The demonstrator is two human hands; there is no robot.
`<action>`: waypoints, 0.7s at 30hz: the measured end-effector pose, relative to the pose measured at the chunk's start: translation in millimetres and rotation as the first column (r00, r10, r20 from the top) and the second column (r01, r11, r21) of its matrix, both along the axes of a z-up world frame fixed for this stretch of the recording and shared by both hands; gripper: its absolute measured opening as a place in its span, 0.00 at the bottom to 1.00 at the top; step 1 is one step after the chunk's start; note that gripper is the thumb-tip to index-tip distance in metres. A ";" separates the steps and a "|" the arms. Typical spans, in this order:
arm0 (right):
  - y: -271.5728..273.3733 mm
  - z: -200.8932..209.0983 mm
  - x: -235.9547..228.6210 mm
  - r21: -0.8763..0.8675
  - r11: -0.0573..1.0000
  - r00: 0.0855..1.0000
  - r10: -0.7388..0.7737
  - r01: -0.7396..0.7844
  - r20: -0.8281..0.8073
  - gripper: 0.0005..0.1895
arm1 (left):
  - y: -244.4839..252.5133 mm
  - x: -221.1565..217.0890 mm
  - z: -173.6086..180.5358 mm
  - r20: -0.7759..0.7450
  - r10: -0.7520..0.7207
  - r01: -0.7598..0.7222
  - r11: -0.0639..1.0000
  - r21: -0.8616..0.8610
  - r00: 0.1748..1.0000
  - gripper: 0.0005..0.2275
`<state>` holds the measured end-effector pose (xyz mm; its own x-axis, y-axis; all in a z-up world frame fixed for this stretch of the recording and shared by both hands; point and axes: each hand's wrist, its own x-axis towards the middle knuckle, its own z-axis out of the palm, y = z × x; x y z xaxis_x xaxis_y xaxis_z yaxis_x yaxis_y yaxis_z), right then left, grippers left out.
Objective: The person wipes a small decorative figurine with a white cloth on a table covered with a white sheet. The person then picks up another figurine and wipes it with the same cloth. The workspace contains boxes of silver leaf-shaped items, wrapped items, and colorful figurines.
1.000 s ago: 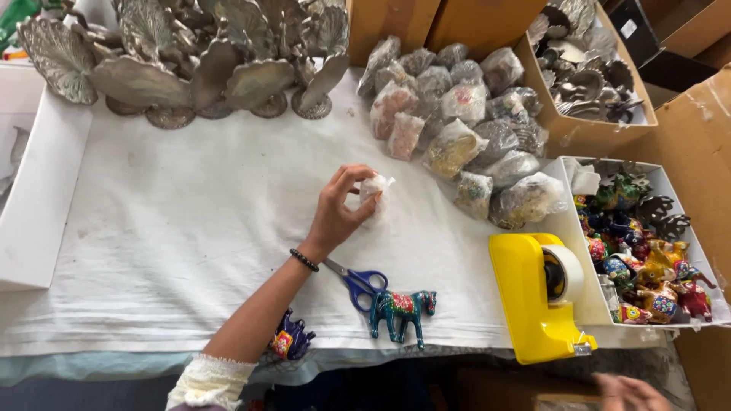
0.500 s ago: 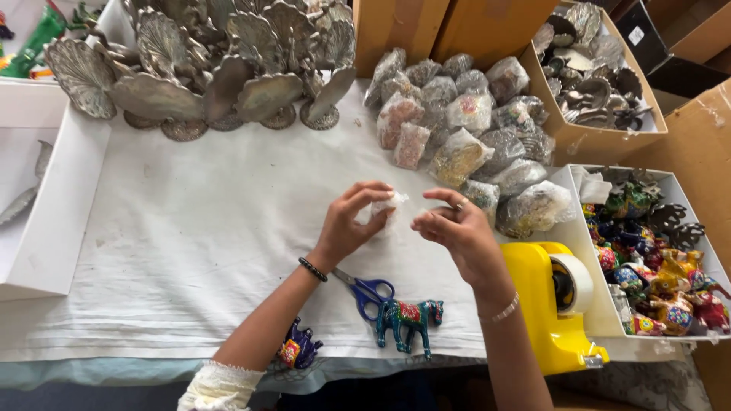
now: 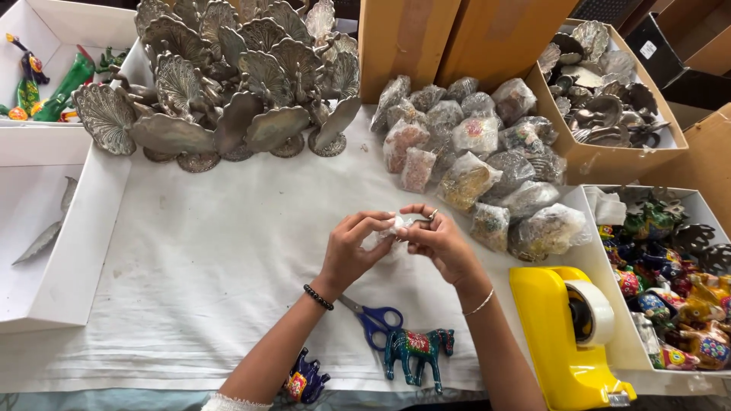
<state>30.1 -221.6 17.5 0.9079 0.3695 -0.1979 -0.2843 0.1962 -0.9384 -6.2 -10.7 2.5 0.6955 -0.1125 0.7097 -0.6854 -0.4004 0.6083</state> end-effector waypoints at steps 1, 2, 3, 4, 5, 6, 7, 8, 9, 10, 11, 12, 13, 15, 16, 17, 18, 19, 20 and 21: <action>2.9 -5.9 1.2 0.030 1.000 1.000 0.004 -0.003 -0.026 0.25 | 2.0 0.0 1.3 -0.009 0.002 -0.002 1.000 0.007 1.000 0.11; 5.3 -5.8 2.1 0.035 0.999 1.000 0.006 -0.005 -0.026 0.25 | 3.8 1.7 2.7 -0.008 0.004 -0.004 1.000 0.012 1.000 0.11; 3.5 -7.1 -1.8 0.040 0.999 1.000 -0.002 0.003 -0.031 0.24 | 1.7 0.5 2.0 -0.037 0.007 -0.007 1.000 0.002 0.999 0.10; 2.1 -8.3 -6.0 0.046 0.999 0.999 -0.009 0.011 -0.036 0.22 | -0.1 -0.9 1.3 -0.065 0.009 -0.009 1.000 -0.008 0.998 0.10; 4.2 -7.0 -5.0 0.045 0.999 0.999 -0.007 0.009 -0.034 0.22 | 1.1 0.7 2.7 -0.063 0.011 -0.012 1.000 -0.009 0.998 0.10; 6.7 -5.7 -4.5 0.046 0.999 0.999 -0.008 0.010 -0.039 0.22 | 2.8 1.9 3.9 -0.076 -0.034 0.031 0.999 -0.041 0.997 0.11; 7.5 -5.9 -6.6 0.044 0.999 0.999 -0.010 0.012 -0.050 0.21 | 2.7 0.7 3.4 -0.094 -0.080 0.073 0.994 -0.077 0.992 0.12; 7.5 -8.3 -5.6 0.040 0.999 0.998 -0.008 0.011 -0.054 0.21 | 3.5 0.0 5.4 -0.098 -0.079 0.071 0.994 -0.081 0.992 0.12; 7.3 -10.9 -4.6 0.027 1.000 1.000 -0.016 0.016 -0.012 0.21 | 4.2 -0.7 7.3 -0.109 -0.101 0.091 0.991 -0.097 0.989 0.12; 7.2 -13.4 -3.7 0.014 1.000 0.999 -0.022 0.022 0.031 0.20 | 5.0 -1.4 9.2 -0.120 -0.124 0.110 0.987 -0.113 0.985 0.13; 8.0 -12.1 -3.7 0.012 1.000 0.999 -0.020 0.020 0.028 0.20 | 5.5 -1.8 9.6 -0.123 -0.122 0.108 0.987 -0.116 0.985 0.13; 8.8 -10.6 -3.8 -0.013 0.999 0.999 -0.044 0.044 0.021 0.21 | 6.0 -2.3 10.2 -0.128 -0.153 0.137 0.982 -0.126 0.980 0.13; 10.1 -9.2 -4.0 -0.038 0.997 0.998 -0.067 0.068 0.015 0.22 | 7.0 -3.1 10.8 -0.133 -0.184 0.165 0.977 -0.137 0.974 0.14; 10.0 -12.5 -3.1 -0.068 0.995 0.997 -0.065 0.067 0.029 0.23 | 8.2 -4.1 10.6 -0.141 -0.210 0.187 0.970 -0.158 0.968 0.15; 10.1 -13.2 -1.9 -0.095 0.993 0.997 -0.066 0.070 0.046 0.23 | 8.9 -3.9 11.4 -0.144 -0.238 0.211 0.961 -0.178 0.961 0.16; 11.0 -13.9 -1.6 -0.095 0.993 0.997 -0.064 0.068 0.048 0.23 | 10.0 -4.1 11.4 -0.143 -0.236 0.210 0.962 -0.177 0.961 0.16; 11.8 -14.4 -1.3 -0.094 0.993 0.996 -0.074 0.078 0.040 0.24 | 11.0 -4.3 11.5 -0.155 -0.256 0.222 0.954 -0.203 0.954 0.16; 12.6 -14.8 -0.8 -0.092 0.992 0.996 -0.087 0.090 0.033 0.24 | 12.0 -3.8 11.9 -0.167 -0.278 0.237 0.944 -0.228 0.946 0.16; 14.3 -15.3 -0.5 -0.090 0.992 0.996 -0.088 0.090 0.035 0.24 | 12.6 -2.9 11.4 -0.164 -0.278 0.238 0.944 -0.226 0.946 0.16; 15.8 -16.2 -0.7 -0.128 0.987 0.995 -0.097 0.101 0.036 0.23 | 13.0 -2.5 10.6 -0.159 -0.279 0.238 0.943 -0.233 0.947 0.15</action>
